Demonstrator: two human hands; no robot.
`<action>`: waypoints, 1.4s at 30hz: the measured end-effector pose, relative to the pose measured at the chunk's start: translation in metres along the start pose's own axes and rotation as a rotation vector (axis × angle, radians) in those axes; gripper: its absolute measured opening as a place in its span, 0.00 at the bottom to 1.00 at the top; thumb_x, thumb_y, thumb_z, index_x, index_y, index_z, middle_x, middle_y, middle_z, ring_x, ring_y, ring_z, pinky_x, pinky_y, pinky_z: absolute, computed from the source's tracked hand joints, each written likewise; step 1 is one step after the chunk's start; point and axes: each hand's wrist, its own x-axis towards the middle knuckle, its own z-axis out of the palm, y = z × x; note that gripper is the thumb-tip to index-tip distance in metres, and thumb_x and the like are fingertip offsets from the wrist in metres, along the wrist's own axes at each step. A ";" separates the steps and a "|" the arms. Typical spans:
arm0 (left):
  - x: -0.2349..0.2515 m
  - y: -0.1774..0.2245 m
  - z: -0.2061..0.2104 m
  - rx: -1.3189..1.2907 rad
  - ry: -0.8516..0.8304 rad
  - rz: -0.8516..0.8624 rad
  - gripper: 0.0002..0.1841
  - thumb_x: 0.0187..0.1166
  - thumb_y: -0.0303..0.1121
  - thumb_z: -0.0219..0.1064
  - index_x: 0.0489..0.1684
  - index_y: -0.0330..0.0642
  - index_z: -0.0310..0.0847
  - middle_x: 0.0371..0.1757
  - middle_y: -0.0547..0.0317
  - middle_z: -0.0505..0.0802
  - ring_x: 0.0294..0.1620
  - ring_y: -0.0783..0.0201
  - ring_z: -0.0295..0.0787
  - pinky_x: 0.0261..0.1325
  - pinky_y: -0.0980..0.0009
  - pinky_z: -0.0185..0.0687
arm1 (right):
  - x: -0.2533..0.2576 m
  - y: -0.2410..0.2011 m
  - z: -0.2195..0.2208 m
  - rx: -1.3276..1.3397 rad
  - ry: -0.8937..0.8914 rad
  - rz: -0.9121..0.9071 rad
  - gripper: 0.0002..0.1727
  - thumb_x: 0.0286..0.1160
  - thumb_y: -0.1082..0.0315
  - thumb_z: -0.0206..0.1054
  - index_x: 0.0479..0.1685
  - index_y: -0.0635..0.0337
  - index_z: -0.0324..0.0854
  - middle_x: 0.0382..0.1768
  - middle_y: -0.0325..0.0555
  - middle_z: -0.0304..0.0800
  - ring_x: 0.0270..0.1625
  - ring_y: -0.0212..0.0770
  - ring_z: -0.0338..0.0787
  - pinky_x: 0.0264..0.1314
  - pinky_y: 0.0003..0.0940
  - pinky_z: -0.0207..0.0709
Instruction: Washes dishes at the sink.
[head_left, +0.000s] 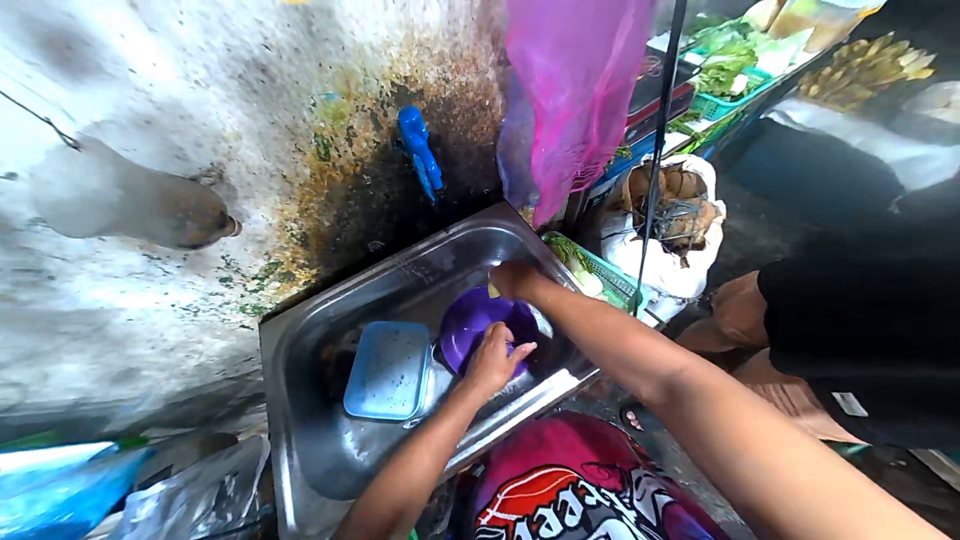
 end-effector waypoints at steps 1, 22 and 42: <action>0.003 -0.006 -0.004 0.044 0.053 -0.131 0.36 0.80 0.61 0.64 0.69 0.34 0.79 0.81 0.37 0.76 0.81 0.42 0.73 0.79 0.45 0.72 | 0.006 0.001 0.011 0.013 0.027 0.019 0.14 0.76 0.70 0.68 0.56 0.67 0.87 0.60 0.66 0.88 0.65 0.68 0.86 0.63 0.74 0.77; 0.008 -0.038 -0.015 0.137 -0.004 -0.586 0.25 0.74 0.29 0.69 0.69 0.28 0.76 0.70 0.32 0.84 0.73 0.40 0.82 0.72 0.45 0.79 | -0.001 -0.020 0.043 0.173 0.124 0.325 0.17 0.74 0.69 0.69 0.59 0.68 0.84 0.63 0.67 0.86 0.64 0.68 0.87 0.54 0.71 0.81; 0.024 -0.059 -0.045 -0.893 0.638 -0.106 0.24 0.97 0.44 0.41 0.78 0.38 0.71 0.64 0.47 0.88 0.65 0.63 0.86 0.72 0.60 0.82 | 0.013 -0.046 0.014 0.375 0.840 -0.081 0.49 0.66 0.35 0.75 0.83 0.60 0.69 0.77 0.68 0.73 0.78 0.69 0.74 0.79 0.68 0.69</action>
